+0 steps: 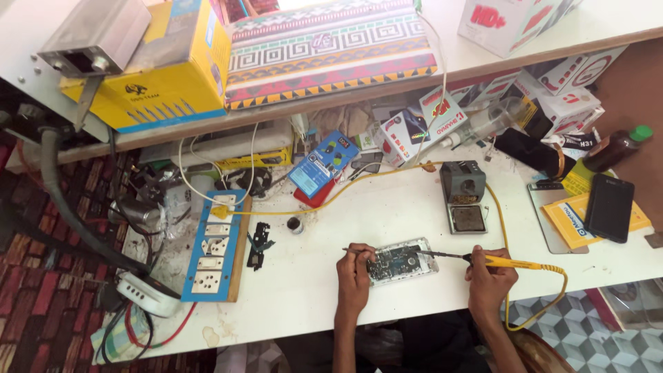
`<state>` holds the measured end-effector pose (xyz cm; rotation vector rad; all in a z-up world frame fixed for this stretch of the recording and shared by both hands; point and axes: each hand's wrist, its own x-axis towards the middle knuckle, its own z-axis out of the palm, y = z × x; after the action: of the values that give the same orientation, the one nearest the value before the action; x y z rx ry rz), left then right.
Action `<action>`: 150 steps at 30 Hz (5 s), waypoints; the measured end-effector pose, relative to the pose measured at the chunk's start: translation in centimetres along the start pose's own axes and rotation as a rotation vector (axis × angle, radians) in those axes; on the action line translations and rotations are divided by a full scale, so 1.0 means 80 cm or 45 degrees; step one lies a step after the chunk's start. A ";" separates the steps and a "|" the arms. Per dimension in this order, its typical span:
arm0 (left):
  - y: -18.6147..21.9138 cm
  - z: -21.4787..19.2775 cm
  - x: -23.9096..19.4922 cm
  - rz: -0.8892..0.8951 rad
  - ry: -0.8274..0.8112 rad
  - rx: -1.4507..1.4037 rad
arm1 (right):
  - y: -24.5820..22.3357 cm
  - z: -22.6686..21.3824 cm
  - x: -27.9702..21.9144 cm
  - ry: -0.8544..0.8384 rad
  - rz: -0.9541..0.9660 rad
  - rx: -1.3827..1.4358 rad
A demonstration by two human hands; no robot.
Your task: The person uses a soldering iron and tweezers to work on a small circuit board placed on a white workbench. They repeatedly apply heat to specific points on the board while holding it steady with the other hand.
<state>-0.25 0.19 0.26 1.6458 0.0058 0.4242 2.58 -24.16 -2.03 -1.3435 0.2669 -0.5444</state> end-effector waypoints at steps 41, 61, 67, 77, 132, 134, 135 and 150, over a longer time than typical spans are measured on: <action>-0.033 0.007 0.001 -0.107 0.088 -0.600 | 0.010 -0.005 0.006 -0.022 -0.026 0.137; -0.005 0.007 0.000 -0.058 -0.024 -0.298 | 0.008 -0.002 0.005 -0.013 0.016 0.041; 0.001 0.005 -0.001 0.000 -0.058 -0.182 | 0.007 -0.006 0.005 -0.033 0.010 0.168; 0.000 0.005 -0.001 -0.071 -0.061 -0.263 | 0.007 -0.002 0.007 -0.106 0.016 0.065; -0.005 0.007 -0.013 -0.037 -0.107 -0.041 | 0.000 0.001 0.006 -0.027 0.077 0.039; -0.003 0.007 -0.007 -0.023 -0.133 -0.049 | 0.002 0.001 0.007 -0.022 0.076 0.034; -0.003 0.008 -0.002 -0.011 -0.150 -0.055 | 0.002 0.001 0.008 -0.016 0.071 0.033; -0.017 0.044 0.000 -0.019 0.099 -0.073 | -0.003 0.001 0.003 -0.007 0.004 -0.144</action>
<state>1.05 -3.00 -1.24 1.5713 0.0630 0.4725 2.76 -24.26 -1.76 -1.4540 0.2991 -0.5288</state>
